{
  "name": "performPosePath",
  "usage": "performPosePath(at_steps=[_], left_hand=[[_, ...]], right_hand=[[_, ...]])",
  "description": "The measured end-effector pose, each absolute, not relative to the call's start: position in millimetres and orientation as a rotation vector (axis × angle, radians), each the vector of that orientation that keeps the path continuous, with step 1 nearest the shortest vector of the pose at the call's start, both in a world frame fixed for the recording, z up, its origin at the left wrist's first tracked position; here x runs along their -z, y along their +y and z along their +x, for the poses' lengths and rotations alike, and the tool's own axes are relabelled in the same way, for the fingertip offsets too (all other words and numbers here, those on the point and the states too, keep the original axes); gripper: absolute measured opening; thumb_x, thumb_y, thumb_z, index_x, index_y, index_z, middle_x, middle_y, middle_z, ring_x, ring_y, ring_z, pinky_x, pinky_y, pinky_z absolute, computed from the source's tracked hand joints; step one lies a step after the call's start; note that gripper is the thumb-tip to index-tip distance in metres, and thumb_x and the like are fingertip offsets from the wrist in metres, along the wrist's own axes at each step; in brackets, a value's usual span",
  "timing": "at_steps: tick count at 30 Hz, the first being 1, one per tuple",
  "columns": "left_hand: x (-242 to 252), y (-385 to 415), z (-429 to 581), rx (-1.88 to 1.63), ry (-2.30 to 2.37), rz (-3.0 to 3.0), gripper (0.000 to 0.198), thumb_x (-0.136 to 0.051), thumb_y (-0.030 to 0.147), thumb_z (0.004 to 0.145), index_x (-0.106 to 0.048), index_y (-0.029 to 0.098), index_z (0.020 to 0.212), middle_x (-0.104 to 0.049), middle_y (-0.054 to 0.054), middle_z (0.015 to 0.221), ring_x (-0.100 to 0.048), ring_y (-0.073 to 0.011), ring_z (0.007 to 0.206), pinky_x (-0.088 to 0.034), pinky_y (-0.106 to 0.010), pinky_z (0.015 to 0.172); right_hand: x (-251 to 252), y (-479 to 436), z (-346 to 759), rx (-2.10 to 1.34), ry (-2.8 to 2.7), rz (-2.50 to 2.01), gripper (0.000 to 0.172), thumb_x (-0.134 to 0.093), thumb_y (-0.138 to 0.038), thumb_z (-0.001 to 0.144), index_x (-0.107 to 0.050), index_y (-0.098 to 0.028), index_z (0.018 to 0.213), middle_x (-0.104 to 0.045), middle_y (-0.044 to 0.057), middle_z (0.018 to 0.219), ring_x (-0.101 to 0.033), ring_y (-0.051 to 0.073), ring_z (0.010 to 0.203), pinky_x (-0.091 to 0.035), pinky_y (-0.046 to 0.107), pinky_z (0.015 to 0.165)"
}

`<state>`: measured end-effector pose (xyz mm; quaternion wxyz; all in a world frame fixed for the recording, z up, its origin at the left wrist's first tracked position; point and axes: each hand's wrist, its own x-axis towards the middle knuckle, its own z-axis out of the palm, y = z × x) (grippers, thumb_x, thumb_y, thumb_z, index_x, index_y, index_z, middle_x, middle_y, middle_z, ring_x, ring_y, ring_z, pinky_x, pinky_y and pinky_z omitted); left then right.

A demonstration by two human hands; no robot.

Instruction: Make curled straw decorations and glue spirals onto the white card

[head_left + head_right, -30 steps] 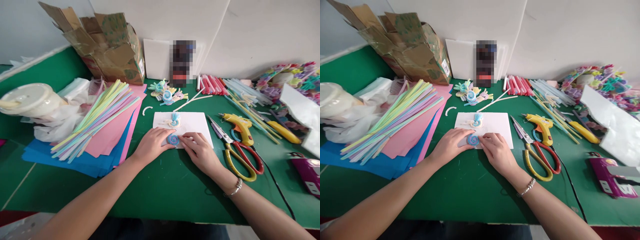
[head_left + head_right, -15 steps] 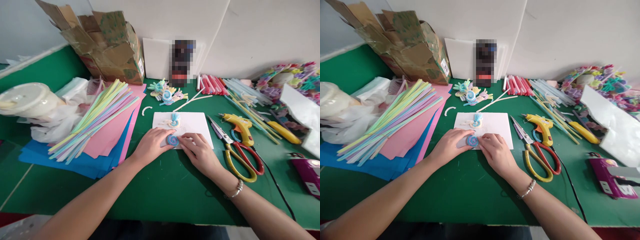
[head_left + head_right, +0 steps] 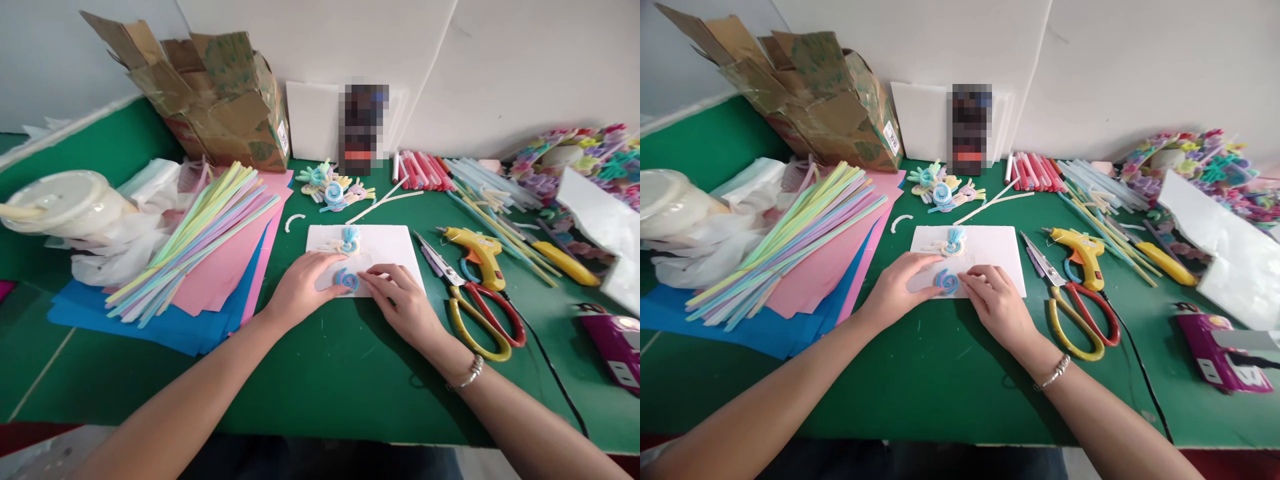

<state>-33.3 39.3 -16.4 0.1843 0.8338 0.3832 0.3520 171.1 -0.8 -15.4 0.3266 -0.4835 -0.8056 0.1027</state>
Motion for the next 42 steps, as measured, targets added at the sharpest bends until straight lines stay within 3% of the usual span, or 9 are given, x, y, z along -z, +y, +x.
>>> performPosePath(at_steps=[3, 8, 11, 15, 22, 34, 42], left_hand=[[17, 46, -36, -1.112, 1.234, 2.298, 0.022, -0.061, 0.029, 0.084, -0.059, 0.022, 0.105, -0.065, -0.005, 0.104, -0.06, -0.0203, 0.101, -0.05, -0.04, 0.088], [20, 69, -27, -1.136, 1.443, 2.344, 0.032, -0.074, 0.031, 0.07, -0.061, 0.02, 0.097, -0.058, -0.009, 0.112, -0.054, -0.0265, 0.109, -0.045, -0.046, 0.094], [20, 78, -12, -1.083, 1.527, 2.393, 0.033, -0.079, 0.033, 0.063, -0.063, 0.019, 0.088, -0.054, -0.013, 0.12, -0.045, -0.0343, 0.119, -0.036, -0.055, 0.1], [22, 81, -1, -1.03, 1.566, 2.418, 0.03, -0.078, 0.035, 0.063, -0.062, 0.019, 0.083, -0.05, -0.013, 0.125, -0.039, -0.0373, 0.124, -0.029, -0.062, 0.103], [28, 88, -12, -0.997, 1.49, 2.492, 0.026, -0.077, 0.034, 0.066, -0.062, 0.021, 0.083, -0.052, -0.011, 0.124, -0.039, -0.0353, 0.126, -0.031, -0.06, 0.103], [16, 92, -15, -0.811, 1.259, 2.822, 0.028, -0.054, 0.042, 0.086, -0.065, 0.016, 0.089, -0.064, -0.01, 0.111, -0.049, -0.0269, 0.119, -0.031, -0.052, 0.108], [17, 92, -15, -0.807, 1.258, 2.826, 0.028, -0.055, 0.041, 0.086, -0.064, 0.016, 0.09, -0.065, -0.009, 0.105, -0.052, -0.0259, 0.116, -0.032, -0.05, 0.107]], right_hand=[[16, 3, 174, -0.201, -2.038, -1.293, 0.023, -0.047, -0.018, 0.091, -0.068, -0.023, 0.1, -0.062, 0.008, 0.091, -0.058, 0.02, 0.083, -0.052, 0.037, 0.072], [9, 21, 176, -0.17, -1.891, -1.429, 0.017, -0.052, -0.022, 0.088, -0.069, -0.023, 0.089, -0.061, 0.007, 0.087, -0.058, 0.021, 0.08, -0.051, 0.039, 0.072], [5, 39, 169, -0.228, -1.774, -1.466, 0.017, -0.051, -0.02, 0.087, -0.068, -0.022, 0.087, -0.061, 0.007, 0.083, -0.058, 0.021, 0.079, -0.051, 0.037, 0.07], [12, 57, 163, -0.251, -1.672, -1.451, 0.018, -0.048, -0.019, 0.086, -0.066, -0.02, 0.084, -0.061, 0.005, 0.08, -0.057, 0.017, 0.067, -0.05, 0.033, 0.063], [30, 62, 166, -0.374, -1.708, -1.442, 0.013, -0.054, -0.021, 0.082, -0.066, -0.019, 0.083, -0.062, 0.005, 0.082, -0.055, 0.012, 0.059, -0.05, 0.029, 0.057], [31, 63, 167, -0.413, -1.803, -1.418, 0.011, -0.058, -0.02, 0.082, -0.068, -0.017, 0.087, -0.061, 0.007, 0.086, -0.06, 0.016, 0.069, -0.053, 0.032, 0.062], [30, 64, 165, -0.405, -1.829, -1.391, 0.01, -0.063, -0.017, 0.078, -0.069, -0.016, 0.086, -0.061, 0.006, 0.083, -0.059, 0.017, 0.069, -0.053, 0.033, 0.064]])
